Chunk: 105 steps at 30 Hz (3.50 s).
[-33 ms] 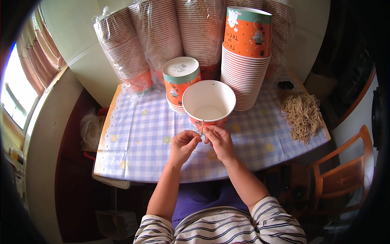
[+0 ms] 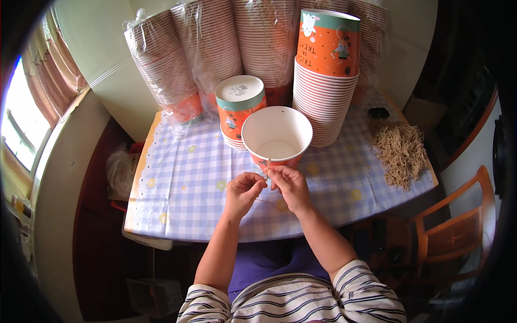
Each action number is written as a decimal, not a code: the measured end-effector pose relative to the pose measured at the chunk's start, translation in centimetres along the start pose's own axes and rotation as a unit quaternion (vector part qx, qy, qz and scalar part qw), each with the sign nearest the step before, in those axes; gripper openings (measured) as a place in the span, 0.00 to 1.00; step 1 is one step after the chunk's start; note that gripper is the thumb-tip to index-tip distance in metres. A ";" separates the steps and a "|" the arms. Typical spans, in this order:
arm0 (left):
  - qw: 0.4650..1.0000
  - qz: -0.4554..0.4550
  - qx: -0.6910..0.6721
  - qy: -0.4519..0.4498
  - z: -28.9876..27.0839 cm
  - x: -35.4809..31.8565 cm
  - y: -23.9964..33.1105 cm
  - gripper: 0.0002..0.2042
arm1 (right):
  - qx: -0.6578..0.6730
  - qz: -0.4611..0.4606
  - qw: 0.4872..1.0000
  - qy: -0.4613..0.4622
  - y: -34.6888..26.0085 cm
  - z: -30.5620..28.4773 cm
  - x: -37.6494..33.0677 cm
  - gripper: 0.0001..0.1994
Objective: Threading string handles through pre-punched holes in paper buckets.
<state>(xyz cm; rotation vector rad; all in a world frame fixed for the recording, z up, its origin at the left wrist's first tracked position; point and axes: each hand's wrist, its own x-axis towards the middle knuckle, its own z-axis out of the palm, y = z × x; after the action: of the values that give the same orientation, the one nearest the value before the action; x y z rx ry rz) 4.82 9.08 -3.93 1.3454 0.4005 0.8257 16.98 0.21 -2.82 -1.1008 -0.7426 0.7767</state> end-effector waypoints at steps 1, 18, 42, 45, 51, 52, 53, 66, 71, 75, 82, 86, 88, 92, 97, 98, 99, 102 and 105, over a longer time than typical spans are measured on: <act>1.000 0.000 0.000 0.000 0.0 0.0 0.1 0.01 | 0.001 0.000 1.000 -0.025 0.2 -0.1 0.3 0.09; 0.997 0.014 0.077 0.014 0.3 0.0 0.2 0.08 | 0.037 0.022 0.999 -0.021 0.6 -0.4 -0.1 0.07; 0.999 -0.004 0.050 0.016 0.1 0.2 -0.4 0.07 | 0.131 0.064 0.989 0.005 0.8 -0.3 -0.2 0.07; 0.998 -0.003 0.061 0.019 0.2 0.3 -0.1 0.08 | 0.119 0.059 0.991 0.016 1.0 -0.5 -0.2 0.08; 0.998 -0.002 0.051 0.021 -0.1 0.3 -0.3 0.08 | 0.011 -0.031 0.999 0.043 1.4 -0.3 -0.2 0.09; 0.998 -0.002 0.051 0.021 -0.1 0.3 -0.3 0.08 | -0.030 -0.055 0.997 0.047 1.5 -0.4 -0.2 0.09; 0.998 -0.004 0.051 0.024 0.0 0.3 -0.2 0.08 | -0.030 -0.055 0.997 0.047 1.4 -0.3 -0.2 0.09; 0.998 -0.004 0.049 0.038 -0.1 0.3 -0.1 0.08 | -0.079 -0.093 0.990 0.072 1.5 -0.3 -0.4 0.08; 0.999 -0.009 0.032 0.037 -0.2 0.4 -0.2 0.09 | -0.077 -0.082 0.991 0.072 1.5 -0.5 -0.5 0.07; 0.999 -0.009 0.013 0.035 -0.2 0.4 -0.4 0.09 | -0.077 -0.082 0.991 0.072 1.7 -0.7 -0.5 0.08; 0.999 -0.011 -0.008 0.030 -0.4 0.4 -0.5 0.07 | 0.029 -0.045 0.997 -0.048 0.8 0.0 -0.5 0.08; 1.000 0.000 -0.018 0.019 -0.5 0.4 -0.6 0.09 | 0.008 -0.051 0.997 -0.053 1.2 0.2 -0.4 0.08; 1.000 -0.003 -0.018 0.021 -0.4 0.4 -0.5 0.08 | -0.064 -0.073 0.995 -0.007 1.6 -0.1 -0.4 0.07; 1.000 -0.003 -0.014 0.016 -0.4 0.3 -0.4 0.08 | -0.048 -0.080 0.996 -0.001 1.4 0.1 -0.4 0.07; 1.000 -0.001 -0.016 0.014 -0.4 0.3 -0.4 0.08 | -0.054 -0.093 0.994 0.003 1.6 0.2 -0.3 0.07; 1.000 -0.006 -0.018 0.014 -0.4 0.3 -0.4 0.08 | -0.054 -0.093 0.994 0.003 1.7 0.2 -0.3 0.07; 1.000 -0.010 -0.020 0.013 -0.5 0.3 -0.4 0.08 | -0.062 -0.092 0.994 0.003 1.7 0.1 -0.3 0.07; 0.997 -0.006 -0.073 -0.011 -0.7 0.3 -0.3 0.11 | -0.074 -0.094 0.993 0.003 1.9 0.1 -0.2 0.07; 0.996 0.007 -0.077 -0.044 -0.8 0.2 0.1 0.14 | -0.073 -0.094 0.993 0.000 1.8 0.1 -0.2 0.07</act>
<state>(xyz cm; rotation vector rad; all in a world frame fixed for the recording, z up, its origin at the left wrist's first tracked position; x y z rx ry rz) 4.43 9.77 -3.98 1.2368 0.2535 0.7900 16.47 0.57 -4.51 -1.1436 -0.8999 0.5691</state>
